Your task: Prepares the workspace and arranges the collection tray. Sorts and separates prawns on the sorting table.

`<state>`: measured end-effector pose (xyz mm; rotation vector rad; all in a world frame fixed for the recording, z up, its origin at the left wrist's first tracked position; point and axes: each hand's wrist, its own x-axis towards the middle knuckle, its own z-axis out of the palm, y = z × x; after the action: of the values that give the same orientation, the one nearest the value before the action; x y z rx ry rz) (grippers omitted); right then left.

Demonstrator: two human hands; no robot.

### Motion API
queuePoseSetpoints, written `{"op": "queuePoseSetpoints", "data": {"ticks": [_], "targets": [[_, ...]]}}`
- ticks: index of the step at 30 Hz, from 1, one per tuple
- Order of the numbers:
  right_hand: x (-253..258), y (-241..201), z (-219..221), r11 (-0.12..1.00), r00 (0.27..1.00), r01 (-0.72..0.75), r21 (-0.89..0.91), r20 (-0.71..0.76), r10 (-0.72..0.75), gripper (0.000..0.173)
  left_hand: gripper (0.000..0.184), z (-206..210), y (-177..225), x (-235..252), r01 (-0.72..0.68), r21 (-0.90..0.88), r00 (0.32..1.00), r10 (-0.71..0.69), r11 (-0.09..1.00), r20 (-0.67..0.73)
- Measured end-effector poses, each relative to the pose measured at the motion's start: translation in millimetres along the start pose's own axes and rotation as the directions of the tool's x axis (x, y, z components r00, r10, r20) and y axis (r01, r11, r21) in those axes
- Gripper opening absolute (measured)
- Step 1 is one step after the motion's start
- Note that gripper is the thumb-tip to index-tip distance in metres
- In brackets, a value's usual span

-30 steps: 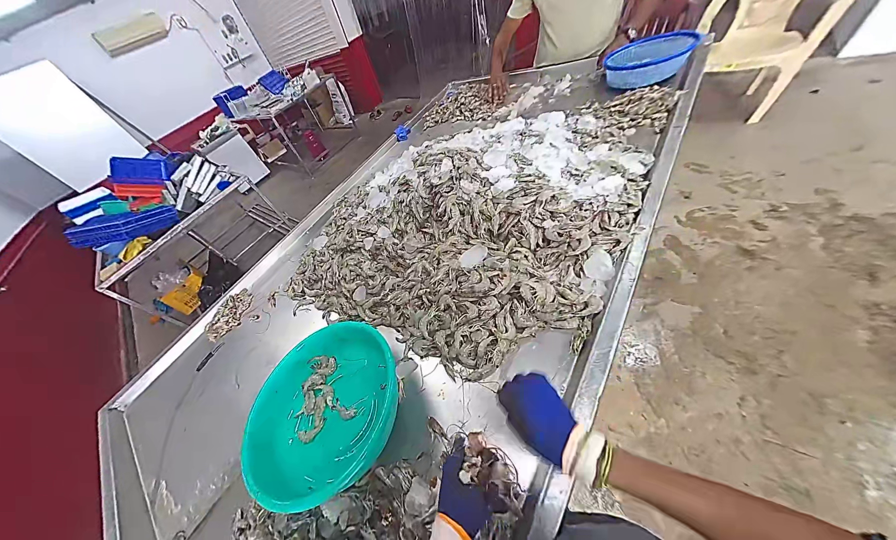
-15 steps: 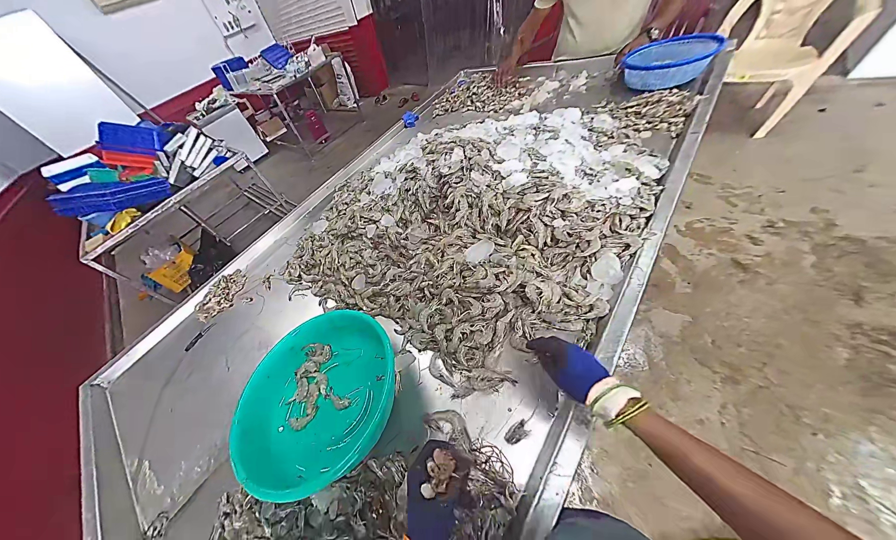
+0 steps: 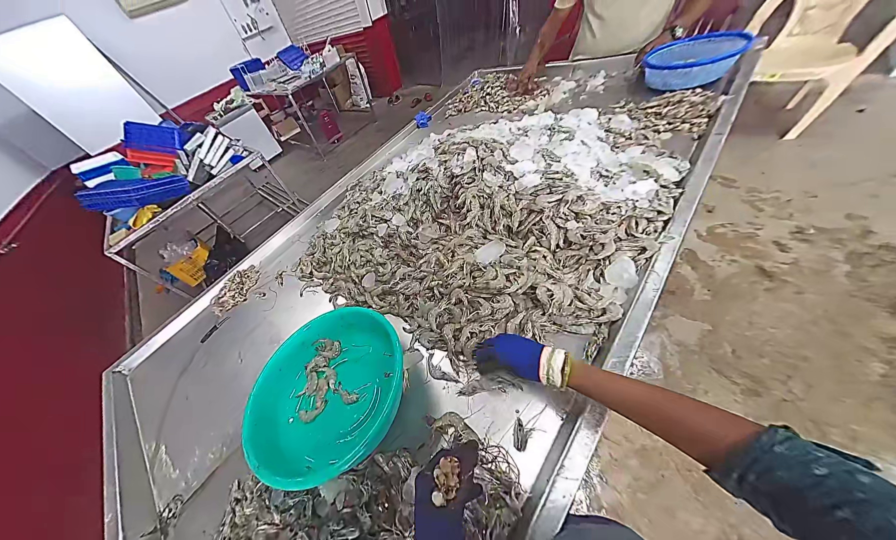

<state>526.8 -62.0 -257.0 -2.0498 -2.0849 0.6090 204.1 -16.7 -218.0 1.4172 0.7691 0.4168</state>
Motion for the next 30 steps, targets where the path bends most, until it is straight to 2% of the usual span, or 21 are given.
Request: {"op": "queuePoseSetpoints", "data": {"ticks": [2, 4, 7, 9, 11, 13, 14, 16, 17, 18, 20, 22, 24, 25, 28, 30], "targets": [[-15.0, 2.5, -2.4, 0.988, 0.988, -0.153, 0.012, 0.007, 0.153, 0.031, 0.041, -3.7, -3.5, -1.5, 0.004, -0.066, 1.000, -0.005, 0.998, -0.012], [-26.5, -0.4, -2.5, 0.978, 0.978, -0.206, -0.030, 0.026, 0.207, 0.032, 0.042, -3.7, -8.0, -4.5, 0.030, -0.083, 0.999, -0.032, 0.996, -0.027], [-28.9, 1.3, 6.6, 0.991, 0.985, -0.127, -0.029, -0.124, 0.123, 0.020, 0.043, -0.4, -10.0, -7.9, 0.084, -0.088, 0.996, -0.086, 0.993, -0.025], [-16.2, 8.0, 12.5, 0.997, 0.980, -0.075, 0.016, -0.186, 0.077, 0.021, 0.045, 5.2, -3.9, -9.4, 0.129, -0.064, 0.991, -0.131, 0.990, -0.023], [-1.9, 10.3, 7.6, 0.997, 0.988, -0.070, -0.018, -0.141, 0.067, 0.033, 0.043, 11.0, -3.9, -6.9, 0.045, -0.008, 0.999, -0.045, 0.999, 0.004], [5.2, 1.3, -6.1, 0.992, 0.986, -0.109, -0.065, -0.135, 0.099, 0.034, 0.041, 12.9, -12.3, -0.4, -0.181, 0.056, 0.981, 0.177, 0.982, 0.075], [3.0, -10.4, -14.4, 0.991, 0.974, -0.124, -0.059, -0.196, 0.110, 0.029, 0.038, 13.7, -13.0, 1.6, -0.253, 0.119, 0.967, 0.246, 0.960, 0.067], [-11.3, -45.3, -27.0, 0.992, 0.922, -0.126, -0.001, -0.368, 0.117, 0.022, 0.040, 23.1, 3.3, -1.9, -0.299, 0.291, 0.941, 0.331, 0.909, -0.065], [-22.0, -67.4, -28.6, 0.991, 0.910, -0.126, 0.034, -0.395, 0.130, 0.020, 0.042, 30.0, 10.9, -2.7, -0.302, 0.350, 0.920, 0.367, 0.887, -0.135], [-32.5, -89.7, -26.8, 0.988, 0.915, -0.143, 0.056, -0.373, 0.153, 0.018, 0.043, 35.8, 13.6, -0.6, -0.304, 0.389, 0.905, 0.391, 0.870, -0.168], [-46.6, -128.8, -22.3, 0.970, 0.954, -0.231, 0.083, -0.179, 0.242, 0.021, 0.047, 43.3, 12.8, 7.4, -0.291, 0.467, 0.915, 0.386, 0.835, -0.121], [-50.4, -149.4, -20.5, 0.941, 0.943, -0.332, 0.071, -0.012, 0.334, 0.024, 0.051, 53.7, 17.4, 9.4, -0.151, 0.541, 0.966, 0.239, 0.828, -0.096], [-50.3, -156.6, -17.2, 0.916, 0.916, -0.401, 0.026, 0.030, 0.400, 0.025, 0.050, 61.7, 19.6, 6.7, 0.006, 0.568, 0.994, 0.059, 0.823, -0.096], [-50.6, -159.0, -17.0, 0.901, 0.901, -0.433, 0.027, 0.060, 0.431, 0.027, 0.050, 62.3, 19.5, 4.2, 0.045, 0.560, 0.994, 0.017, 0.827, -0.105], [-53.7, -156.8, -18.9, 0.850, 0.848, -0.524, 0.049, 0.119, 0.516, 0.029, 0.049, 47.5, 20.7, 0.4, 0.101, 0.607, 0.986, 0.000, 0.789, -0.164], [-57.0, -149.7, -18.5, 0.842, 0.840, -0.536, 0.060, 0.139, 0.525, 0.029, 0.046, 34.7, 21.9, 0.8, 0.093, 0.612, 0.978, 0.042, 0.785, -0.204]]}}
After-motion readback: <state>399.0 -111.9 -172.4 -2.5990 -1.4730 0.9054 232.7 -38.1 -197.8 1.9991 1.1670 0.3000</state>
